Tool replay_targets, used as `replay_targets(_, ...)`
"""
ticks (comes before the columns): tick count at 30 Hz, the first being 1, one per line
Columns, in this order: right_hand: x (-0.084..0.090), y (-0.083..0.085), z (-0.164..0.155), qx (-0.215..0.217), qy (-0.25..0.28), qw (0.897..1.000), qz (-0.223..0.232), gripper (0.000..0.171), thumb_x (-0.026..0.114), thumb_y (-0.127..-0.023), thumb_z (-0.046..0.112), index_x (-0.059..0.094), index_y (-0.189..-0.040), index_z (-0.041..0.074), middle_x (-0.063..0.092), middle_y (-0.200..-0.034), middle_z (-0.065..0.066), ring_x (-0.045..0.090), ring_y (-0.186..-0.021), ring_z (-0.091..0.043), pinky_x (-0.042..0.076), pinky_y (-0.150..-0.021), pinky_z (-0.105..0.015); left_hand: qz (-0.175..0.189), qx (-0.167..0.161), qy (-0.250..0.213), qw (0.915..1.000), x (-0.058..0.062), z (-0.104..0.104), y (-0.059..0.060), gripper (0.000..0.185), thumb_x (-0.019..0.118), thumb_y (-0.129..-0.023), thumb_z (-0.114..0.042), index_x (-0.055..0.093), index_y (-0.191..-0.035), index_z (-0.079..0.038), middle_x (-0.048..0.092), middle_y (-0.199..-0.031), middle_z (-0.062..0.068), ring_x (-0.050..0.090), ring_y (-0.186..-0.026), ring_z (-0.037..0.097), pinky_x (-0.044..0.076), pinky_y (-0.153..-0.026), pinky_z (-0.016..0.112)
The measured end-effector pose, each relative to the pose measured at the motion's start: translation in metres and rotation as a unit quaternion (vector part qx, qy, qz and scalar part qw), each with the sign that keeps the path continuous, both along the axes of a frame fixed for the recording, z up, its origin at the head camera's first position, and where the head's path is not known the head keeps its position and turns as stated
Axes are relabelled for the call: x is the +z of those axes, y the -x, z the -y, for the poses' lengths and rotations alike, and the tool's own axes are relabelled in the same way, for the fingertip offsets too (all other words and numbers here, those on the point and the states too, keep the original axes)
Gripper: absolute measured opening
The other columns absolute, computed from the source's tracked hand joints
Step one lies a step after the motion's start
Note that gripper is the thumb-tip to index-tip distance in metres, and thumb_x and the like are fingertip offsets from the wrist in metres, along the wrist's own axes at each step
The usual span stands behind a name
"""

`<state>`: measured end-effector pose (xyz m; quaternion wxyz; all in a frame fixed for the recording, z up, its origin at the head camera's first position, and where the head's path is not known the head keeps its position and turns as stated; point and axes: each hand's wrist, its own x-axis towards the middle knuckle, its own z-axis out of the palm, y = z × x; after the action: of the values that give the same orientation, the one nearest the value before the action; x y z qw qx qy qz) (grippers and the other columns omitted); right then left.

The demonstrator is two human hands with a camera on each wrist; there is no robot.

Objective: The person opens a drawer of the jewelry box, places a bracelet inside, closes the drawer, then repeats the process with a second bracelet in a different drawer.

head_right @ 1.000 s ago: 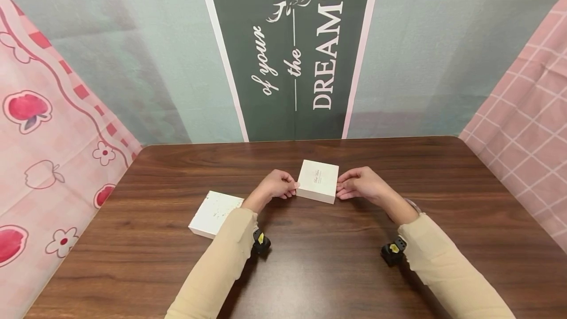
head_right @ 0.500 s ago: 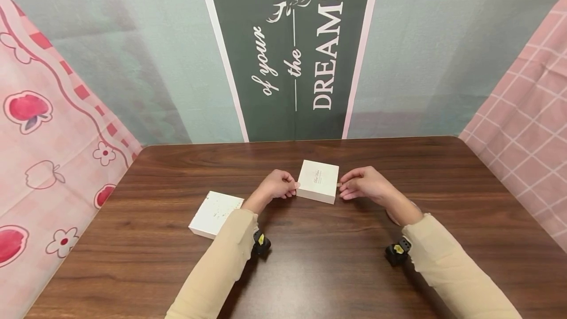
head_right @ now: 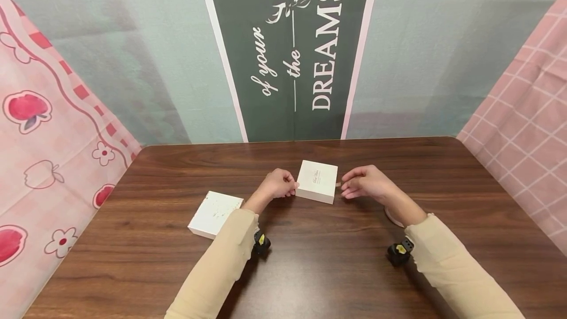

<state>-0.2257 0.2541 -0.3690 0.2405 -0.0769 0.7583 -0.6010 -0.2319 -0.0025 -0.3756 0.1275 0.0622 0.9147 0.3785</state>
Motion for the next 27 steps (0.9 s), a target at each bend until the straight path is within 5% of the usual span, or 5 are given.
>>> replay_targets(10,0.006,0.001,-0.001,-0.008,-0.008,1.000,-0.010,0.033,0.041,-0.094,-0.003,0.036,-0.118,-0.025,0.060,-0.097,-0.029,0.065,-0.082,-0.027,0.049,-0.078,-0.044,0.000,-0.004,0.031,0.9995,0.005,0.001,0.000,0.023,0.063,-0.087,-0.020,0.062,-0.067,-0.008,0.059,-0.060,-0.001,0.049,-0.063,0.014,0.036,-0.055,0.022)
replay_targets(27,0.009,-0.003,-0.003,-0.016,-0.018,1.000,-0.019,0.035,0.044,-0.094,0.000,0.037,-0.120,-0.022,0.058,-0.100,-0.032,0.062,-0.087,-0.036,0.048,-0.078,-0.045,0.014,-0.002,-0.031,0.9994,0.019,0.023,-0.002,0.018,0.062,-0.088,-0.023,0.061,-0.079,-0.007,0.061,-0.071,0.003,0.054,-0.065,0.016,0.046,-0.060,0.026)
